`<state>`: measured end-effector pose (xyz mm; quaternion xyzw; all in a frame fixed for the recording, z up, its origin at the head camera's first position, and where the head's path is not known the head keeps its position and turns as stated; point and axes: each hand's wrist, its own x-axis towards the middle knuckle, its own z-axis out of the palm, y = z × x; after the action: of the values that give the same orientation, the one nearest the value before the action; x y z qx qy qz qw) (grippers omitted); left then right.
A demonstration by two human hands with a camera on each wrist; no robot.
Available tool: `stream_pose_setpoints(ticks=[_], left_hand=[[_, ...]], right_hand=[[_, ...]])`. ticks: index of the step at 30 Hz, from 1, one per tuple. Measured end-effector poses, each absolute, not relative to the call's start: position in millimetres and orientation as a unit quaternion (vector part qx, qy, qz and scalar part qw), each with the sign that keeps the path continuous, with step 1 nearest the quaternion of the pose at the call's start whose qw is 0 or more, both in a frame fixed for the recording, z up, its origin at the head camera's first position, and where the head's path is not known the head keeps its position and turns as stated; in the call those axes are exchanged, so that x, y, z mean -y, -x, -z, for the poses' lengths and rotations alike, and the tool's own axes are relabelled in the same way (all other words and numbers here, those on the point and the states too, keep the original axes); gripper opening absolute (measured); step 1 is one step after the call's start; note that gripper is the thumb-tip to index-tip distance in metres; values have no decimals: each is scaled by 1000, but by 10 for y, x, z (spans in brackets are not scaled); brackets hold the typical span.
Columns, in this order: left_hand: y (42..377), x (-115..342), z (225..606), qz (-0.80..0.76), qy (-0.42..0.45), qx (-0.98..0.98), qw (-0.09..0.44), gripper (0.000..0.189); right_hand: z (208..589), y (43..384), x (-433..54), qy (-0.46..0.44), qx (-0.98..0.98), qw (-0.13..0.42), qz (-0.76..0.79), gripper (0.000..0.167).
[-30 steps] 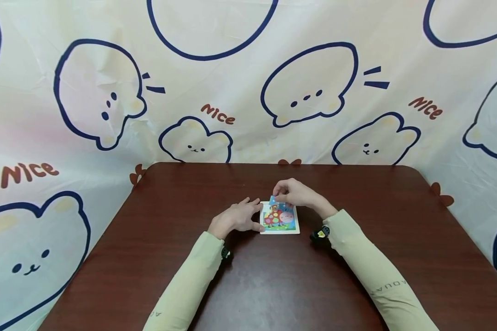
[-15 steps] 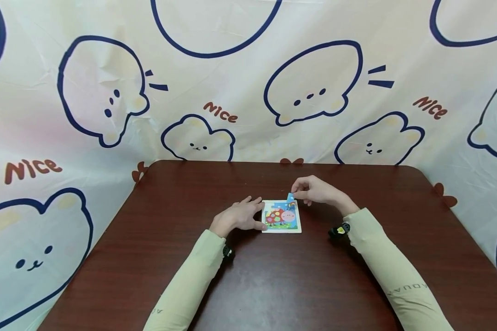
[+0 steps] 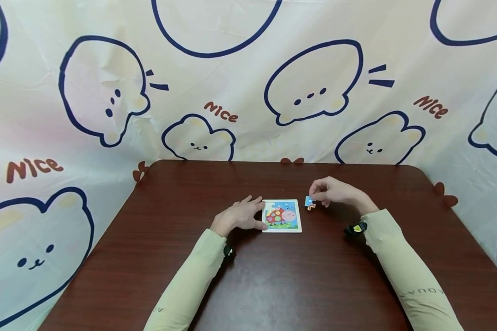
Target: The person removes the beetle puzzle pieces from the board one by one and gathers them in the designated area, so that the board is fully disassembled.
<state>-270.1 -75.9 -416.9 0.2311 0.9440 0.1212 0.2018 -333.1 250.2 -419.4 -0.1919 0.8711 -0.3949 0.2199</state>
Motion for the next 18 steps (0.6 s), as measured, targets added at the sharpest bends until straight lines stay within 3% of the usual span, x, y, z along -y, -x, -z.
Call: stream_pose_setpoints(ticks=[13, 18], left_hand=[[2714, 729, 4160, -130, -236, -943, 194, 65], [2706, 739, 4159, -129, -230, -945, 196, 69]], right_hand=[[4147, 3343, -2703, 178, -891, 211, 360, 8], [4153, 3341, -2736, 175, -895, 210, 352, 8]])
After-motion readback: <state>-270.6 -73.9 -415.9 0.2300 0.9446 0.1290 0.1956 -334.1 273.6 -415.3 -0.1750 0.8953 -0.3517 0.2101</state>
